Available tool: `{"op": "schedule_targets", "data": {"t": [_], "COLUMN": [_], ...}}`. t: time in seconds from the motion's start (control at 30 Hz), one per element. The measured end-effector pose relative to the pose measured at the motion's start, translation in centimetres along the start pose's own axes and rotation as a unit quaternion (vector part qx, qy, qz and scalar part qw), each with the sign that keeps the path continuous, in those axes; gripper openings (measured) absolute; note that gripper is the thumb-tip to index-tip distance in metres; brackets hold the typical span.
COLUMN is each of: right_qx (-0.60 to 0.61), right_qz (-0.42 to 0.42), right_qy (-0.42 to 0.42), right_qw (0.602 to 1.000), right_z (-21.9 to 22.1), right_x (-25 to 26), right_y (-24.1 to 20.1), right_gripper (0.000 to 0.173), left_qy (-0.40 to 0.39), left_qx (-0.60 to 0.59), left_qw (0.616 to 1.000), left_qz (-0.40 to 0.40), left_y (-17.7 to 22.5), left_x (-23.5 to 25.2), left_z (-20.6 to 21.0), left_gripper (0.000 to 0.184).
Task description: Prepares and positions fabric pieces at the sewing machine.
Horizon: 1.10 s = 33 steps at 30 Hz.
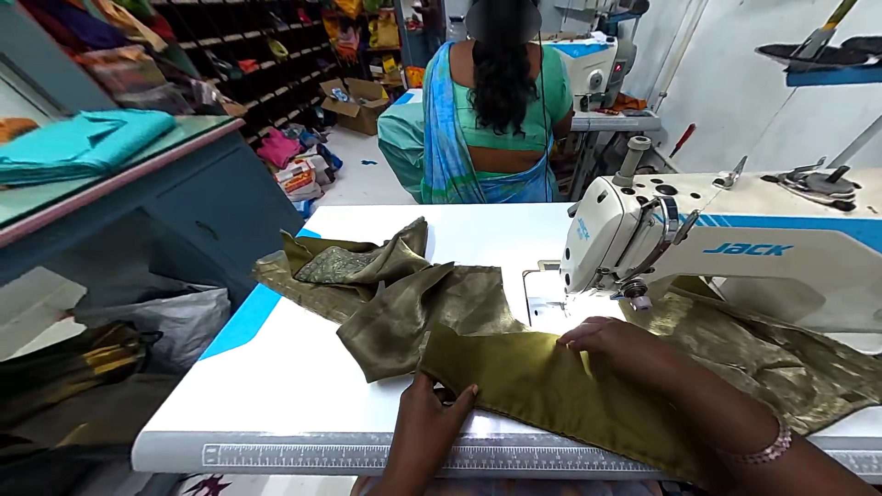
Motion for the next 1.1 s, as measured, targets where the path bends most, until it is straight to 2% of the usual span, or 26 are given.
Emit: {"op": "schedule_targets", "data": {"t": [0.13, 0.27, 0.4, 0.7, 0.93, 1.1], "right_qx": [0.029, 0.017, 0.012, -0.06, -0.033, -0.017], "right_qz": [0.007, -0.021, -0.021, -0.048, -0.027, -0.032], "right_qy": [-0.004, 0.026, 0.025, 0.034, 0.027, 0.047], "right_qw": [1.0, 0.999, 0.999, 0.997, 0.999, 0.998], "right_z": [-0.6, 0.1, 0.8, 0.9, 1.0, 0.7], "right_x": [0.8, 1.3, 1.6, 2.7, 3.1, 3.4], "right_y": [-0.1, 0.1, -0.1, -2.0, -2.3, -2.4], "right_gripper": [0.026, 0.04, 0.042, 0.033, 0.029, 0.027], "left_qy": [-0.001, -0.003, -0.002, 0.013, 0.015, -0.014], "left_qx": [-0.005, -0.02, -0.012, -0.013, 0.041, 0.109], "left_qw": [1.0, 1.0, 0.999, 0.999, 0.999, 0.993], "left_qz": [-0.002, -0.015, -0.033, -0.041, -0.029, -0.035], "left_y": [0.0, 0.2, 0.5, 1.5, 3.7, 4.4], "left_x": [0.3, 0.4, 0.8, 3.5, 6.1, 7.8], "left_z": [-0.2, -0.3, -0.8, -2.4, -3.0, -3.3], "left_gripper": [0.059, 0.06, 0.06, 0.064, 0.053, 0.051]}}
Point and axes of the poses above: each hand's wrist, its own x-axis towards the middle knuckle, its own z-axis out of the palm, y = z × x, the point moved 4 cm from there along x, towards the middle knuckle, and after that the axes turned 7 degrees about -y, right-handed, at the moved point
